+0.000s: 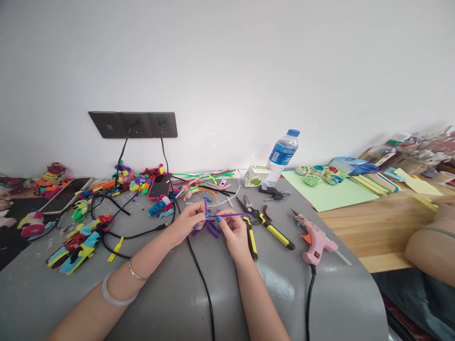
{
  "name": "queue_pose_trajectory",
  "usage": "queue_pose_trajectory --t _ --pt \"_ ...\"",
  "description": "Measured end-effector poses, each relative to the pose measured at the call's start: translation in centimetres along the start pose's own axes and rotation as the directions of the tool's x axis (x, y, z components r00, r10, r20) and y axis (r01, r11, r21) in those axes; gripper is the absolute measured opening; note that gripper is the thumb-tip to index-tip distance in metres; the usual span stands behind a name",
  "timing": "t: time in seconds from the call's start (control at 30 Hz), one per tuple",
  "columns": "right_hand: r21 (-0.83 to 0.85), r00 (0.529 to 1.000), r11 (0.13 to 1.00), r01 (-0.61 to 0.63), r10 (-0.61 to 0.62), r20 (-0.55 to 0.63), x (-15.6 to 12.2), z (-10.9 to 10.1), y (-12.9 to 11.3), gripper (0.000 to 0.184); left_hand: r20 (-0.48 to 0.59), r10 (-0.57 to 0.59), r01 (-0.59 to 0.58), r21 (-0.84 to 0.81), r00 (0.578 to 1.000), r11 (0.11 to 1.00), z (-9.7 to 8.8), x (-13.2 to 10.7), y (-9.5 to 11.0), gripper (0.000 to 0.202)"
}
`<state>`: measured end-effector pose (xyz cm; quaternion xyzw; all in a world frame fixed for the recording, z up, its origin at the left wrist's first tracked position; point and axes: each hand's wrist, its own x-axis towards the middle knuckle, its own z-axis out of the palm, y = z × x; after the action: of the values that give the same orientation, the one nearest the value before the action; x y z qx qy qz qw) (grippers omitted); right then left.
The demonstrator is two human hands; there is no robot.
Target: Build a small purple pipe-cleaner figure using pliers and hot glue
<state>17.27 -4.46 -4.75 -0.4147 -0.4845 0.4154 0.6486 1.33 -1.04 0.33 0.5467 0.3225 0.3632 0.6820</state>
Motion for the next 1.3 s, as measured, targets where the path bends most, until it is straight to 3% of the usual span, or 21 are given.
queue_pose_trajectory --t 0.17,0.4,0.97,1.03,1.1,1.2,1.3 --pt "0.041 0.999 0.999 0.022 -0.023 0.037 0.0 0.1 -0.5 0.017 0.144 -0.094 0.102 -0.05 0.985 0.993 -0.2 -0.3 0.4 0.023" --pt "0.085 0.989 0.996 0.022 -0.034 0.141 -0.1 0.3 -1.2 0.015 0.345 -0.263 0.279 0.003 0.901 0.96 -0.8 -0.7 1.1 0.022" --pt "0.18 0.958 0.98 -0.086 0.031 0.285 -0.3 -0.1 -1.0 0.011 0.46 -0.357 0.366 0.072 0.813 0.928 -1.1 -0.9 1.3 0.021" --pt "0.189 0.963 0.977 -0.104 0.051 0.266 -0.2 -0.1 -0.9 0.013 0.453 -0.353 0.357 0.08 0.818 0.931 -1.1 -0.9 1.2 0.023" --pt "0.2 0.974 0.972 -0.119 0.075 0.215 -0.1 0.0 -0.8 0.015 0.414 -0.321 0.298 0.121 0.852 0.947 -1.2 -0.7 1.1 0.023" --pt "0.24 0.992 0.964 -0.117 0.1 0.083 0.1 0.1 -0.7 0.02 0.297 -0.201 0.12 0.271 0.933 0.955 -1.3 -0.4 0.7 0.021" --pt "0.271 0.993 0.957 -0.105 0.115 -0.021 0.3 0.1 -0.6 0.025 0.217 -0.05 -0.045 0.413 0.975 0.909 -1.1 -0.3 0.6 0.018"
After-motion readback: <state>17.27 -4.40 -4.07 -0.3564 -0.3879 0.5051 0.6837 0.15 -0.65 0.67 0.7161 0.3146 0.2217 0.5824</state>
